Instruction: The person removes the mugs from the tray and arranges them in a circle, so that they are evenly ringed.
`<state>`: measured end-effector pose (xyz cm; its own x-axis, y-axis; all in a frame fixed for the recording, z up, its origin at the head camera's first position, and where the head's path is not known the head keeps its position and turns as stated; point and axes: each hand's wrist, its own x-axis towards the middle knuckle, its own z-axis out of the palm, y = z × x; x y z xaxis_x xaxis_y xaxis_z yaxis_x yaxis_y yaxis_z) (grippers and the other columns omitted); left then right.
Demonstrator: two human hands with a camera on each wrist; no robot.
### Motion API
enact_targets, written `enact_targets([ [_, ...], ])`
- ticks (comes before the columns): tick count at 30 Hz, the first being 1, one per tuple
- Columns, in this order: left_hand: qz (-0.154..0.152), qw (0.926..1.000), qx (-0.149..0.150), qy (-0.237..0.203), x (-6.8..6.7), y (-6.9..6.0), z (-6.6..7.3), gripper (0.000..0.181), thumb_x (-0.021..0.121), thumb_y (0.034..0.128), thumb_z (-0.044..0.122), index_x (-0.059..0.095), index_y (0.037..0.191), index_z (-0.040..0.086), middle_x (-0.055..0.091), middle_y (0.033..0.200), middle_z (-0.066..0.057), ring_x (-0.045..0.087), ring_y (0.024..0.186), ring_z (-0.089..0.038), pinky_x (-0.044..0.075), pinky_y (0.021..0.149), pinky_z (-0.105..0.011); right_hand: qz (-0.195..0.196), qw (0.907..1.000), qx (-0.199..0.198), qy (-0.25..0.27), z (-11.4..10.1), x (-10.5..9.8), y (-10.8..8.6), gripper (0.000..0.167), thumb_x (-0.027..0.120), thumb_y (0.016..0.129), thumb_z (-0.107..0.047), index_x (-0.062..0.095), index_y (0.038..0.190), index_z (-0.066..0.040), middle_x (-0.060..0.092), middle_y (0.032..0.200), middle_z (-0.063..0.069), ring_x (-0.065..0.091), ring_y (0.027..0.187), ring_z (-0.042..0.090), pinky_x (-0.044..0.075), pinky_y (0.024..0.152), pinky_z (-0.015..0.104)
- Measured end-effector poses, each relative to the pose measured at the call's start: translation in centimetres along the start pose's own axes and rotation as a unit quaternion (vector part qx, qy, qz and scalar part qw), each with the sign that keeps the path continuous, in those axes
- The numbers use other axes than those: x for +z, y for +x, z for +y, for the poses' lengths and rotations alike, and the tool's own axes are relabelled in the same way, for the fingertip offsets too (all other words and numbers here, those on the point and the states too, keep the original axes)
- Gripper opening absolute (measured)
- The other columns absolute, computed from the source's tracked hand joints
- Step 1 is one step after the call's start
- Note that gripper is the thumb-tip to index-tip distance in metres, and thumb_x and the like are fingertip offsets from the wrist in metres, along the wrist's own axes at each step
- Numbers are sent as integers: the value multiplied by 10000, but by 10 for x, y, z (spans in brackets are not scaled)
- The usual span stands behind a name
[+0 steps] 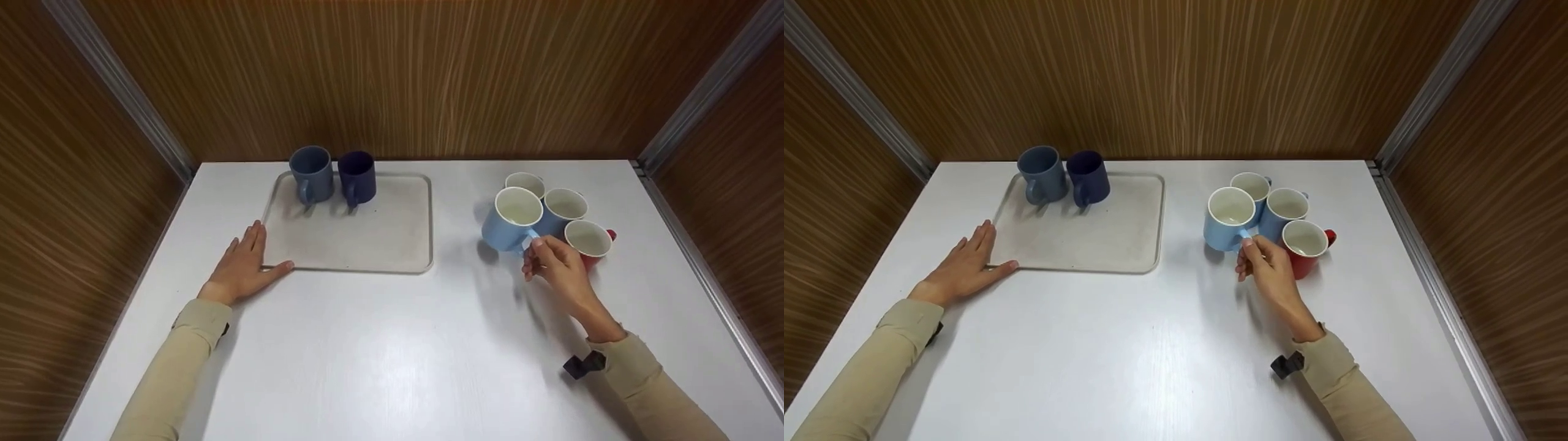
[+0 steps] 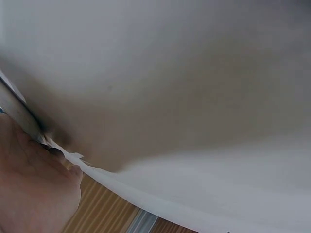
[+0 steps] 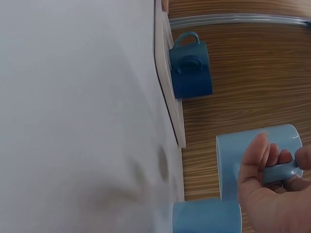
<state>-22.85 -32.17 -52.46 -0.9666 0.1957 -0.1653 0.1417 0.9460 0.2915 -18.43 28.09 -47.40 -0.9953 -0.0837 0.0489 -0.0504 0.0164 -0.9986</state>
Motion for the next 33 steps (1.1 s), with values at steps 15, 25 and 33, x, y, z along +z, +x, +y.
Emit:
enact_targets([
  [15,38,10000,19,-26,3,0,0,1204,440,990,820,10,1678,-70,-33,1780,-258,5,1663,-431,18,1347,-603,326,9992,212,25,12,-16,-15,360,468,1143,-90,464,1015,246,633,824,59,637,704,163,602,665,254],
  [25,-25,10000,10,-9,1,-2,0,1195,436,997,811,-3,1677,-69,-47,1779,-255,-9,1663,-430,12,1348,-599,59,9984,423,-359,17,-30,-29,414,462,1160,-174,489,1081,232,631,882,31,649,773,169,611,726,243],
  [33,-32,10000,12,-37,0,-2,1,1195,438,997,810,-3,1677,-68,-47,1779,-255,-15,1663,-429,10,1349,-595,-73,9967,586,-554,22,-40,-39,444,444,1166,-212,546,1109,216,654,907,44,672,790,184,630,766,250],
])
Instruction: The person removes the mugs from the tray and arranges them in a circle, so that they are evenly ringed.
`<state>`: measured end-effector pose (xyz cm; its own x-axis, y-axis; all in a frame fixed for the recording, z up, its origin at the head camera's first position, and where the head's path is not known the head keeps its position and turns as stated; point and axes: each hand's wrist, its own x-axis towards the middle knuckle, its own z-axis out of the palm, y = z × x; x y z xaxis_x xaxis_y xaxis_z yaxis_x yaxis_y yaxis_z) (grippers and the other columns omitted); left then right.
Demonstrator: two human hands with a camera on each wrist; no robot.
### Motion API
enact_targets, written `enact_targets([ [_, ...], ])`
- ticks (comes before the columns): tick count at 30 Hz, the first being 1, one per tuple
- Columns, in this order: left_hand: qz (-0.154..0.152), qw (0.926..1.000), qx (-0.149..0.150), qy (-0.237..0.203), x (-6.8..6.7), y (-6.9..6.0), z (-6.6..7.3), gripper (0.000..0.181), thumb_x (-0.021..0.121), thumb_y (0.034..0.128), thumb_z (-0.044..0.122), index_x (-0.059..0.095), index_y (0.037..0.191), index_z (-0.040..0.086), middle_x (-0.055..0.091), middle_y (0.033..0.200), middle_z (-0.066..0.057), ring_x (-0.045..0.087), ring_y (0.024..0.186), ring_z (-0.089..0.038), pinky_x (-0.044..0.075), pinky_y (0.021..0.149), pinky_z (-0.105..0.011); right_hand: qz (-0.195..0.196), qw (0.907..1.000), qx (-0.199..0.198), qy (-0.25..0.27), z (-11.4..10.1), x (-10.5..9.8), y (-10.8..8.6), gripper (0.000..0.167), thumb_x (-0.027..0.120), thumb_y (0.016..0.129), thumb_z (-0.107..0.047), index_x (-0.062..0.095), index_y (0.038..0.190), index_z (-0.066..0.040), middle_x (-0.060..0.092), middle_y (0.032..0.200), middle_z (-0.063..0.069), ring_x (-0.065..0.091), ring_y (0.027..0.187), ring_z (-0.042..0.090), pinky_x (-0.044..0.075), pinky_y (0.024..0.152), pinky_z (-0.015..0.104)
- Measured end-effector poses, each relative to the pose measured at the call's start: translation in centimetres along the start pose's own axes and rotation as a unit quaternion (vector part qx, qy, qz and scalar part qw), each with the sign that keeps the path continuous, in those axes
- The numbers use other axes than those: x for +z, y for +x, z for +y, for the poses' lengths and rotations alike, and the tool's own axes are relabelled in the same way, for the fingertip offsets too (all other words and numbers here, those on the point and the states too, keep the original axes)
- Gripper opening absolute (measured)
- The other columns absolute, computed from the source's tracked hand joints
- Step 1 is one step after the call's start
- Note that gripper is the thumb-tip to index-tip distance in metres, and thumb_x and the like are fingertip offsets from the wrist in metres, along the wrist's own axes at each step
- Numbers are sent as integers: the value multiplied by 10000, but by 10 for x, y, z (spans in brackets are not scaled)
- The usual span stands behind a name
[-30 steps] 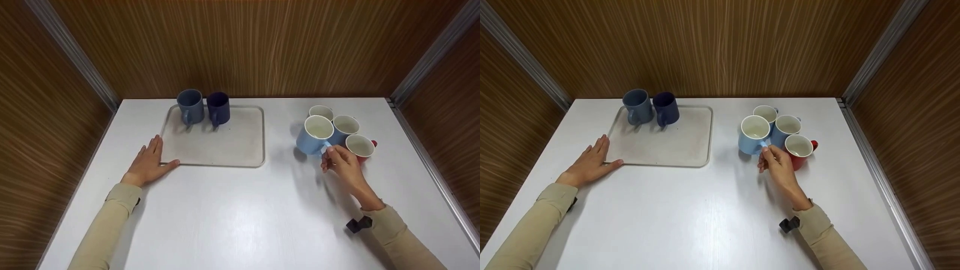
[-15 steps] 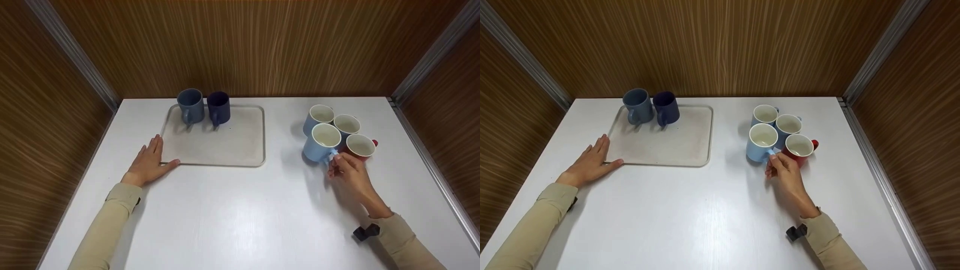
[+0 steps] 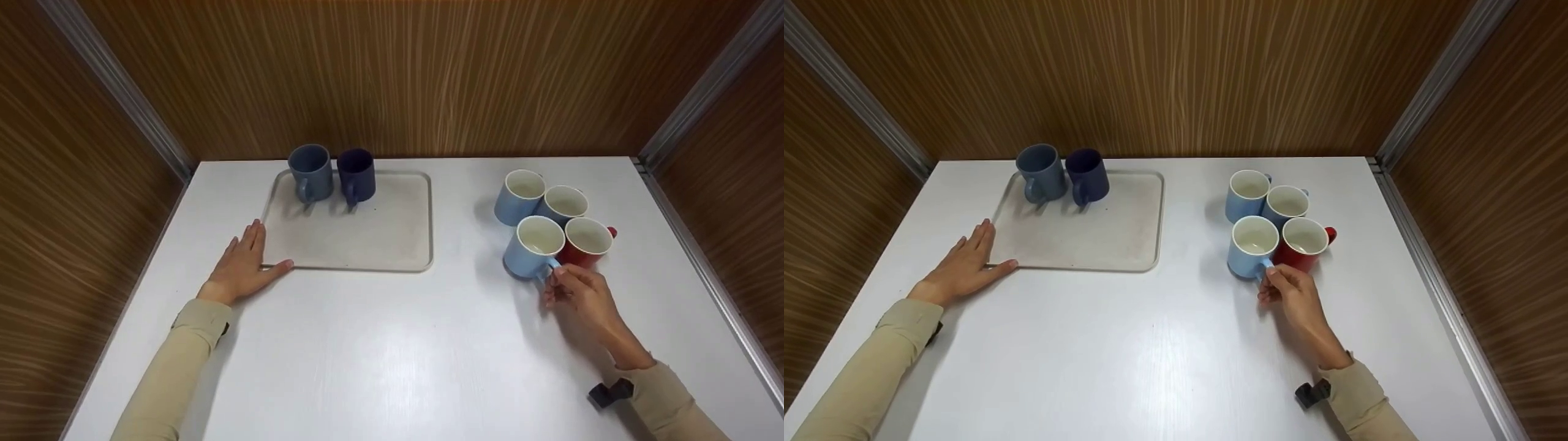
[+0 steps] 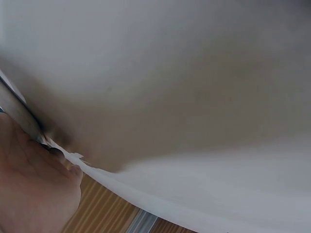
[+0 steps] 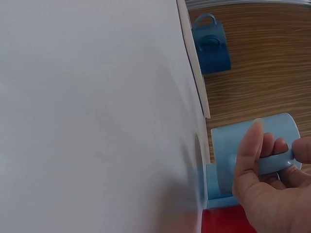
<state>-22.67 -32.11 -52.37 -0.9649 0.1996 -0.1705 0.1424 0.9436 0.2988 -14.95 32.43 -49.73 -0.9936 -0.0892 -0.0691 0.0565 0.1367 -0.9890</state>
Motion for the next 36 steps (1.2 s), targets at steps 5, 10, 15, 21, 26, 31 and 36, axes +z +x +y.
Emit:
enact_targets([
  [5,-25,10000,-27,8,0,0,-1,1197,427,995,819,-7,1679,-63,-54,1781,-250,-21,1664,-425,8,1349,-593,115,9997,117,159,3,-1,-4,399,455,1155,-146,536,1062,233,665,877,61,676,768,203,635,739,269],
  [10,10,10000,-30,13,1,1,-1,1209,439,988,823,5,1676,-71,-39,1779,-259,-8,1662,-436,9,1347,-600,154,9986,96,490,6,-2,-7,359,467,1134,-56,491,1034,289,664,830,74,678,721,200,635,691,278],
  [15,15,10000,-25,37,1,1,-1,1211,442,988,821,12,1674,-78,-39,1777,-264,0,1659,-444,18,1344,-610,103,9989,106,449,10,-4,-9,357,460,1133,-53,489,1029,287,663,827,63,677,724,198,628,694,280],
  [21,-1,10000,-31,58,1,0,-2,1210,430,985,831,12,1678,-68,-44,1781,-252,-4,1662,-434,17,1348,-601,151,9982,158,561,14,-6,-11,361,450,1135,-54,488,1012,283,672,818,73,685,717,209,630,698,282],
  [26,-8,10000,-22,84,1,0,-2,1201,426,990,825,10,1679,-66,-52,1783,-245,-14,1664,-426,9,1349,-593,12,9989,190,430,15,-11,-12,355,426,1147,-84,516,1008,231,674,847,64,703,757,215,645,738,282],
  [31,13,10000,19,58,1,0,-2,1189,436,996,811,17,1680,-66,-47,1782,-247,-11,1663,-427,12,1349,-593,-99,9990,269,357,15,-15,-14,378,403,1158,-116,501,1058,235,670,882,68,710,791,235,652,766,286],
  [36,10,10000,-2,64,1,0,-1,1185,433,999,810,9,1681,-62,-50,1784,-243,-10,1665,-422,14,1351,-589,-137,9989,250,378,15,-18,-15,394,389,1159,-119,494,1075,251,675,889,82,701,786,237,648,747,287],
])
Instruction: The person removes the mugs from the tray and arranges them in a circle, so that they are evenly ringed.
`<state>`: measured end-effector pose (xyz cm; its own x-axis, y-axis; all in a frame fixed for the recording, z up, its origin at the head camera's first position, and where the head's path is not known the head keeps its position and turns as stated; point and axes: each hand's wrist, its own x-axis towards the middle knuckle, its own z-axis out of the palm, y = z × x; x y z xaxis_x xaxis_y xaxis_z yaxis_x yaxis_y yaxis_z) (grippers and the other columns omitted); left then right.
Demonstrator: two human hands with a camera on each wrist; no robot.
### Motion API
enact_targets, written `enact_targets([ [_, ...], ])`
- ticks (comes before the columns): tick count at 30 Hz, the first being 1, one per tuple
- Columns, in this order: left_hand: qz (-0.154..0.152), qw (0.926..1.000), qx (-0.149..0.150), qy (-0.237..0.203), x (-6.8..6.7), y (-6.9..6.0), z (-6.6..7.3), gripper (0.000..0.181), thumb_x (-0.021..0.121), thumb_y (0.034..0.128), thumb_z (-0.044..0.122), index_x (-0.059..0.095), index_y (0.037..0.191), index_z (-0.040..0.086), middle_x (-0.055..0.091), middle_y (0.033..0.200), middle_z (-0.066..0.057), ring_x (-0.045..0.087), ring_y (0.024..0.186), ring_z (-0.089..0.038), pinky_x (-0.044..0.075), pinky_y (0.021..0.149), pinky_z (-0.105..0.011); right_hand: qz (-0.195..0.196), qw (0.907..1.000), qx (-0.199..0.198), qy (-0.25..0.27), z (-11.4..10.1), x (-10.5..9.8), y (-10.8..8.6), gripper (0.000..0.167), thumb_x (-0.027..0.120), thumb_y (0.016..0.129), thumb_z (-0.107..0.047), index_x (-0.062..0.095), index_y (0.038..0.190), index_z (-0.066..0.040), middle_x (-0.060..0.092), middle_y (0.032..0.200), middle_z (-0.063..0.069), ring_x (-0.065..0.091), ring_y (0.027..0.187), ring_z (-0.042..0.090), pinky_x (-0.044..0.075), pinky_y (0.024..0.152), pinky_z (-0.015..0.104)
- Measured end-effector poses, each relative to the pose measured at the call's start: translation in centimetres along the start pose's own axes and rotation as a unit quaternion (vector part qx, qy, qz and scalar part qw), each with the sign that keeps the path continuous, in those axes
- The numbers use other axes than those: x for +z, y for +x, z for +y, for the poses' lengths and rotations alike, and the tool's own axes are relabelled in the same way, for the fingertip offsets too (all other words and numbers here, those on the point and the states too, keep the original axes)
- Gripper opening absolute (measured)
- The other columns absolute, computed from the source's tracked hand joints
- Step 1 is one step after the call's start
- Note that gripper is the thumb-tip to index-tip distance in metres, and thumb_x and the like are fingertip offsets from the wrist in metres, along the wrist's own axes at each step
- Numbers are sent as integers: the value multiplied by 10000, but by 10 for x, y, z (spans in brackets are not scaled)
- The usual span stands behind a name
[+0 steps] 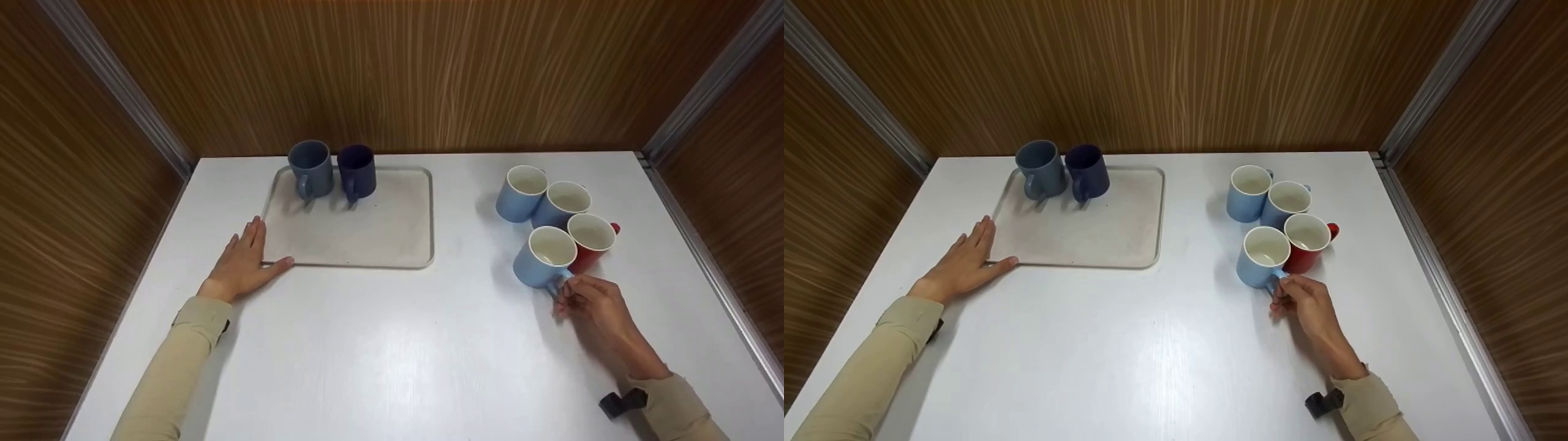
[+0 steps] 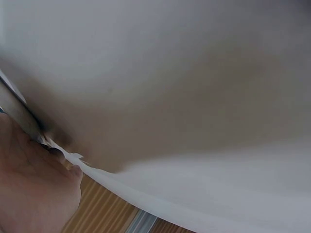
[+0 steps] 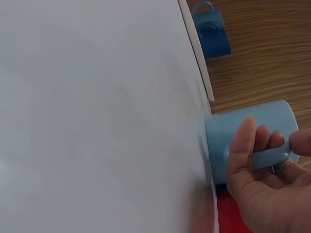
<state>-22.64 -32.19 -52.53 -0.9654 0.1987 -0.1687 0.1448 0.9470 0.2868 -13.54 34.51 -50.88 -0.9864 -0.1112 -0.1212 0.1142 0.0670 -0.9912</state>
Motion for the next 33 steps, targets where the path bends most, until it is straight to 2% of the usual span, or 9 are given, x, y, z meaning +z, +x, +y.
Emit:
enact_targets([
  [6,-49,10000,-27,-11,-1,1,1,1195,422,998,817,-27,1680,-56,-69,1783,-241,-21,1665,-422,9,1348,-597,115,9996,-242,31,-1,-3,1,344,379,1128,-20,504,1001,274,690,805,108,681,672,237,631,646,299],
  [11,-9,10000,-16,-16,-2,2,1,1197,418,994,824,-22,1682,-51,-66,1784,-239,-21,1666,-416,13,1350,-592,71,9998,-164,22,-3,-7,1,368,378,1143,-57,491,1030,274,691,817,106,680,688,235,632,647,294],
  [15,38,10000,-2,-11,-4,3,0,1194,414,995,825,-17,1684,-49,-65,1785,-236,-21,1666,-415,15,1349,-594,241,9981,-37,-557,-5,-9,1,362,384,1139,-76,569,1065,227,717,867,90,685,740,230,602,665,280],
  [18,64,10000,1,-10,-5,3,0,1194,418,994,824,-13,1684,-50,-62,1785,-236,-19,1667,-415,17,1350,-593,644,9847,-275,-1593,-8,-10,0,354,422,1133,-113,675,1115,134,730,914,16,668,801,176,567,659,257],
  [21,57,10000,-6,-37,-5,2,0,1193,423,994,821,-13,1684,-49,-62,1785,-234,-21,1667,-413,11,1351,-586,1455,9527,-806,-2544,-15,-10,1,295,527,1116,-155,748,1120,40,725,905,-72,628,800,98,512,637,195],
  [23,41,10000,-10,-56,-4,1,0,1194,425,993,821,-13,1684,-49,-63,1785,-234,-24,1667,-411,7,1353,-579,2026,9312,-1160,-2801,-23,-8,3,229,609,1086,-152,777,1100,3,707,853,-135,608,757,52,475,608,154],
  [25,31,10000,-15,-61,-3,1,0,1192,430,994,818,-10,1684,-49,-61,1786,-232,-25,1668,-407,7,1355,-572,2401,9174,-1517,-2790,-33,-4,7,155,678,1042,-105,789,1052,3,697,824,-193,601,732,12,450,629,116],
  [28,60,10000,-12,-48,-1,1,0,1190,444,995,809,4,1683,-55,-48,1785,-239,-14,1668,-411,19,1356,-572,2437,9164,-1989,-2477,-48,5,16,88,719,986,-9,791,1020,29,673,826,-235,614,726,-13,476,672,91],
  [33,117,9999,-27,-14,0,2,1,1197,439,989,820,30,1682,-66,-20,1783,-252,8,1666,-423,29,1353,-587,1965,9165,-2654,-2256,-71,27,37,77,742,929,72,776,997,66,690,879,-175,635,735,1,501,632,74],
])
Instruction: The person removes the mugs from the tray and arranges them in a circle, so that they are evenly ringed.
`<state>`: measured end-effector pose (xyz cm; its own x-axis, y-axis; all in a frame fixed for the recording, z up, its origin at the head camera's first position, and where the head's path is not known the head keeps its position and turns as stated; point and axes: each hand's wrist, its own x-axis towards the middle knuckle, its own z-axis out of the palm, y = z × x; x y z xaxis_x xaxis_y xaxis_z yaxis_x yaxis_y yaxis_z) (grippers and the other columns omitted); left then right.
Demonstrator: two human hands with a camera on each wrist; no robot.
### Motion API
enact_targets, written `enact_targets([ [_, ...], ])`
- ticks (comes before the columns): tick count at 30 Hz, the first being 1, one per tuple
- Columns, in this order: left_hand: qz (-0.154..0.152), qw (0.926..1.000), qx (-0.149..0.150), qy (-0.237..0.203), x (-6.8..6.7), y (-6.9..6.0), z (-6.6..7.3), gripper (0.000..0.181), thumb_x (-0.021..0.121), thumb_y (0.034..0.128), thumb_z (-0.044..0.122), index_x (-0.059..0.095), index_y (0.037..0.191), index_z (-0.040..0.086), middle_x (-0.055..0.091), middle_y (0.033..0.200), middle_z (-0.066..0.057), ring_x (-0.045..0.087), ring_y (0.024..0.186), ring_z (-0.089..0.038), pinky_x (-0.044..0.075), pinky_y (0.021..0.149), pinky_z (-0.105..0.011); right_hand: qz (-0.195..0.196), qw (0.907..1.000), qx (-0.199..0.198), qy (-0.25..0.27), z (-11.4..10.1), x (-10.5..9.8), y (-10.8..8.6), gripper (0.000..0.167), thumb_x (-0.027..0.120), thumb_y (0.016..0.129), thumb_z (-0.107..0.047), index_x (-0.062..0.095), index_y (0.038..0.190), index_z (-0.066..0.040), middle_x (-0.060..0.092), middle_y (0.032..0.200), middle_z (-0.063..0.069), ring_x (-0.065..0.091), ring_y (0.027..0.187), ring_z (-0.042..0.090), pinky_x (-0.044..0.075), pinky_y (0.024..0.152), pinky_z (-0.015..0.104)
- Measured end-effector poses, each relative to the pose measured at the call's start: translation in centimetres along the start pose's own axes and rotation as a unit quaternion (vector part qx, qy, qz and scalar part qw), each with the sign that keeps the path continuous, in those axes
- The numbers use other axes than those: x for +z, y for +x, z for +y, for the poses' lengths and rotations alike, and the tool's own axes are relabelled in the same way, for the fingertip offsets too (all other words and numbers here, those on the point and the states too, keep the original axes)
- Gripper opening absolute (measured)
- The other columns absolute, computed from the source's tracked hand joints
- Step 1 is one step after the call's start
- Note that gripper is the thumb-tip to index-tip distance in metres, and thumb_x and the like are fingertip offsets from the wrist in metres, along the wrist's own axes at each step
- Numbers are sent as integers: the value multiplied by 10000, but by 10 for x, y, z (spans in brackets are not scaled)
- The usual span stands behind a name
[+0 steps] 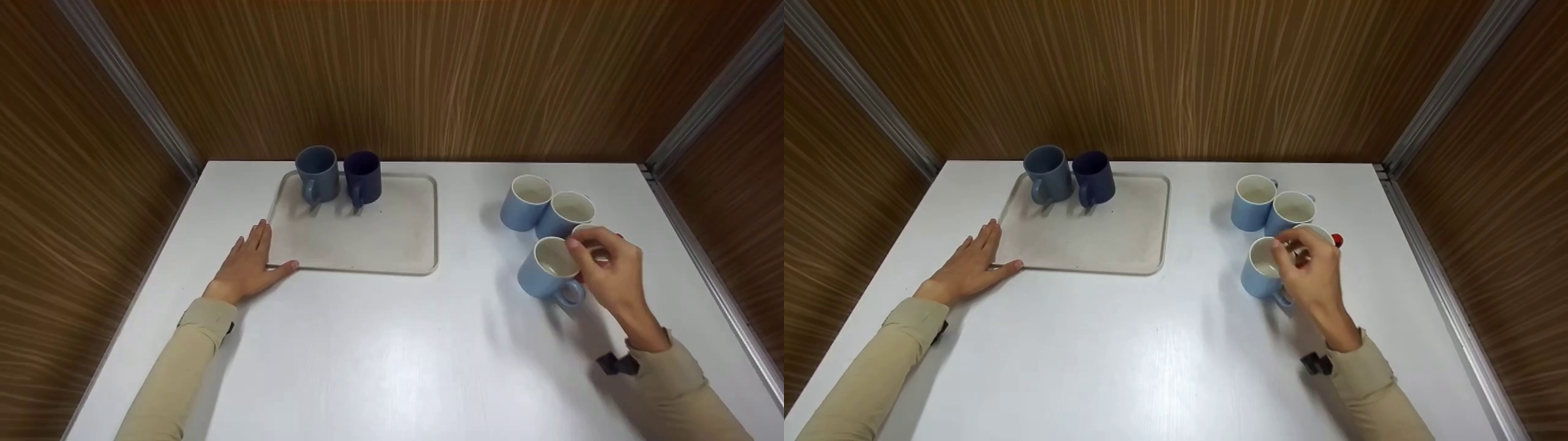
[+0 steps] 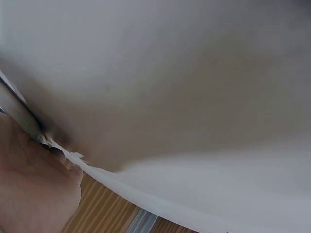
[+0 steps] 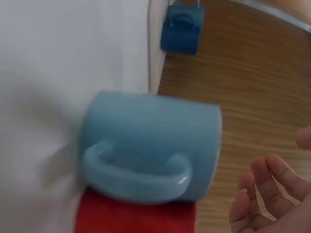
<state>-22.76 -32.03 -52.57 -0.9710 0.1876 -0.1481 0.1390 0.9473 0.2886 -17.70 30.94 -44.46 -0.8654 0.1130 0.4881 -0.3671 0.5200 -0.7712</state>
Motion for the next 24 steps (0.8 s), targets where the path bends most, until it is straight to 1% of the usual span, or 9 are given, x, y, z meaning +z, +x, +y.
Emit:
enact_targets([
  [2,-15,10000,-10,7,1,1,1,1208,428,981,837,31,1683,-62,-20,1784,-247,7,1667,-418,25,1354,-583,-185,9997,-173,-58,-7,10,8,89,741,927,63,773,1010,64,698,903,-157,625,768,-4,489,651,73],
  [3,-26,10000,-17,8,1,1,1,1211,424,978,843,31,1684,-59,-21,1786,-244,6,1668,-414,23,1355,-580,-310,9992,-218,-124,-11,15,12,98,745,935,35,776,1026,50,701,920,-150,620,792,-6,486,684,72],
  [5,-27,10000,1,-5,1,2,1,1212,426,979,840,30,1682,-63,-22,1784,-248,7,1666,-421,22,1353,-584,-591,9977,-297,-163,-18,25,21,118,754,945,-13,782,1054,24,716,951,-90,622,828,17,491,742,98],
  [9,-20,10000,20,-9,1,2,1,1206,431,984,831,28,1681,-66,-24,1782,-252,9,1664,-428,24,1351,-589,-1135,9927,-396,10,-33,49,37,154,768,967,-114,789,1099,-38,737,989,1,656,862,86,518,767,147],
  [12,-16,10000,4,-18,0,2,0,1210,424,981,839,23,1683,-60,-27,1783,-249,9,1665,-427,21,1351,-589,-1475,9879,-463,125,-44,68,49,188,767,976,-142,777,1123,-26,753,1023,40,670,917,134,538,805,229],
  [14,-18,10000,-10,-20,0,1,-2,1213,419,977,845,20,1685,-55,-29,1784,-247,7,1664,-427,19,1351,-591,-1725,9842,-379,127,-52,81,57,226,755,992,-172,759,1158,-19,754,1074,76,672,968,169,550,850,302],
  [17,-23,10000,-29,-10,0,0,-4,1216,414,975,851,17,1686,-52,-29,1784,-248,7,1664,-430,20,1349,-596,-2031,9787,-267,113,-60,100,69,287,742,1002,-227,732,1207,-28,747,1142,104,676,1026,215,555,892,376],
  [20,-46,10000,-27,5,0,0,-4,1223,406,972,858,15,1684,-56,-31,1782,-253,6,1662,-435,23,1348,-599,-2197,9754,-166,78,-65,119,79,317,733,1003,-261,718,1228,-39,739,1180,120,692,1055,256,566,905,404],
  [24,-51,10000,15,7,0,1,-3,1223,409,973,854,14,1682,-60,-32,1781,-255,5,1662,-436,23,1348,-600,-2318,9727,-77,74,-70,141,89,333,734,986,-263,714,1232,-41,739,1197,128,720,1056,287,593,894,424],
])
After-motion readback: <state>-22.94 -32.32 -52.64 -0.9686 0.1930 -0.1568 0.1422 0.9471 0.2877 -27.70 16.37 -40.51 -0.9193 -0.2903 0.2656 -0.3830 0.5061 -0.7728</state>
